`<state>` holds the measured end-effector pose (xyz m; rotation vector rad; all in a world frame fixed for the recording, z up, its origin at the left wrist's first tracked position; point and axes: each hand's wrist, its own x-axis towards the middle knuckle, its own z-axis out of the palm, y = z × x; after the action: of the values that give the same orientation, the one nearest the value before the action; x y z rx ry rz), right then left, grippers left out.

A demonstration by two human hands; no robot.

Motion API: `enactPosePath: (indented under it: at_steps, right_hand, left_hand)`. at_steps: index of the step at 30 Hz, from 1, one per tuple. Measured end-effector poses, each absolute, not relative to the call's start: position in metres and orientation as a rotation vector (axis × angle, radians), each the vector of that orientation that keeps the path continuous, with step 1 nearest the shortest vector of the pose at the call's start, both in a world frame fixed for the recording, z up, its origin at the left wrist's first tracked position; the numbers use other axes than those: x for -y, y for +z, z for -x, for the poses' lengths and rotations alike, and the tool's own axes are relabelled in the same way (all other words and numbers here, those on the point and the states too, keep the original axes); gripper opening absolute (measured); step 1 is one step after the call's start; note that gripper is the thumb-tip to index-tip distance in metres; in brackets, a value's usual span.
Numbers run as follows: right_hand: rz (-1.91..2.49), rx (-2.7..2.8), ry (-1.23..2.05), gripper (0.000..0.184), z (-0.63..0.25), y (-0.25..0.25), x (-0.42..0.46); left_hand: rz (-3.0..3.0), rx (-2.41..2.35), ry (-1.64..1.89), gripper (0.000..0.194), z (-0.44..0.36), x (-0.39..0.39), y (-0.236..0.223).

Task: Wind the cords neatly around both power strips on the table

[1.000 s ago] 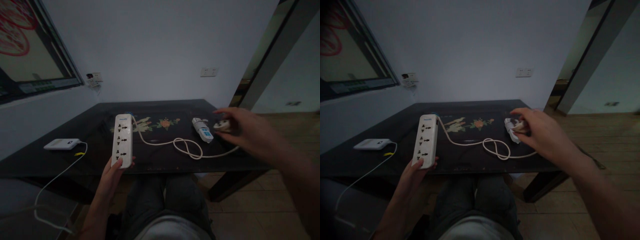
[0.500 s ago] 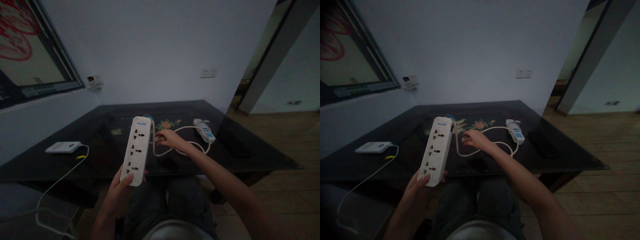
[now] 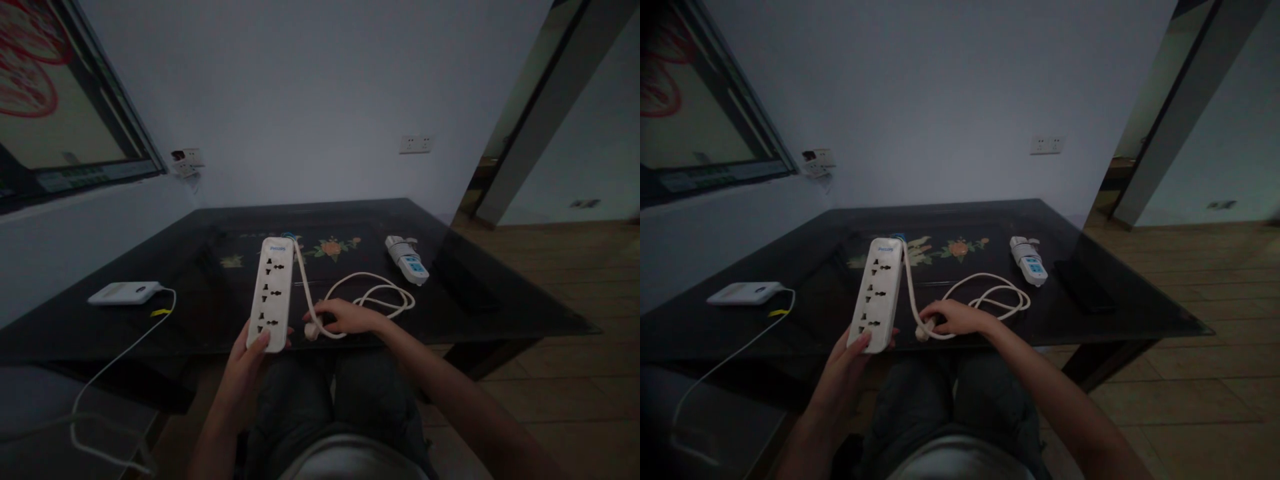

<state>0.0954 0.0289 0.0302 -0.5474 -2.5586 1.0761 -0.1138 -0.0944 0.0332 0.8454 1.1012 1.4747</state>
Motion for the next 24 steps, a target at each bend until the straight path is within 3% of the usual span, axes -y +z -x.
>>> enactPosePath:
  at_steps: [5,11,13,16,19,24]
  right_hand:
    - [0.513,2.346,1.158,0.036,-0.109,0.029,-0.02]
    - [0.623,2.173,0.527,0.019,-0.11,0.021,0.021]
    - [0.635,2.306,0.299,0.023,-0.109,0.015,0.034]
    - [0.718,2.506,-0.014,0.042,-0.104,0.006,0.042]
    - [0.878,2.582,-0.151,0.056,-0.095,0.001,0.042]
    - [1.121,2.578,-0.224,0.044,-0.076,0.004,0.038]
  left_hand:
    - [-0.924,-1.12,1.456,0.052,0.115,0.081,0.021]
    - [-0.911,-1.155,1.462,0.055,0.117,0.066,0.008]
    - [-0.921,-1.147,1.456,0.053,0.117,0.064,0.008]
    - [-0.934,-1.131,1.465,0.05,0.115,0.065,0.011]
    - [-0.961,-1.121,1.484,0.048,0.112,0.065,0.015]
    - [-1.027,-1.113,1.468,0.049,0.109,0.064,0.024]
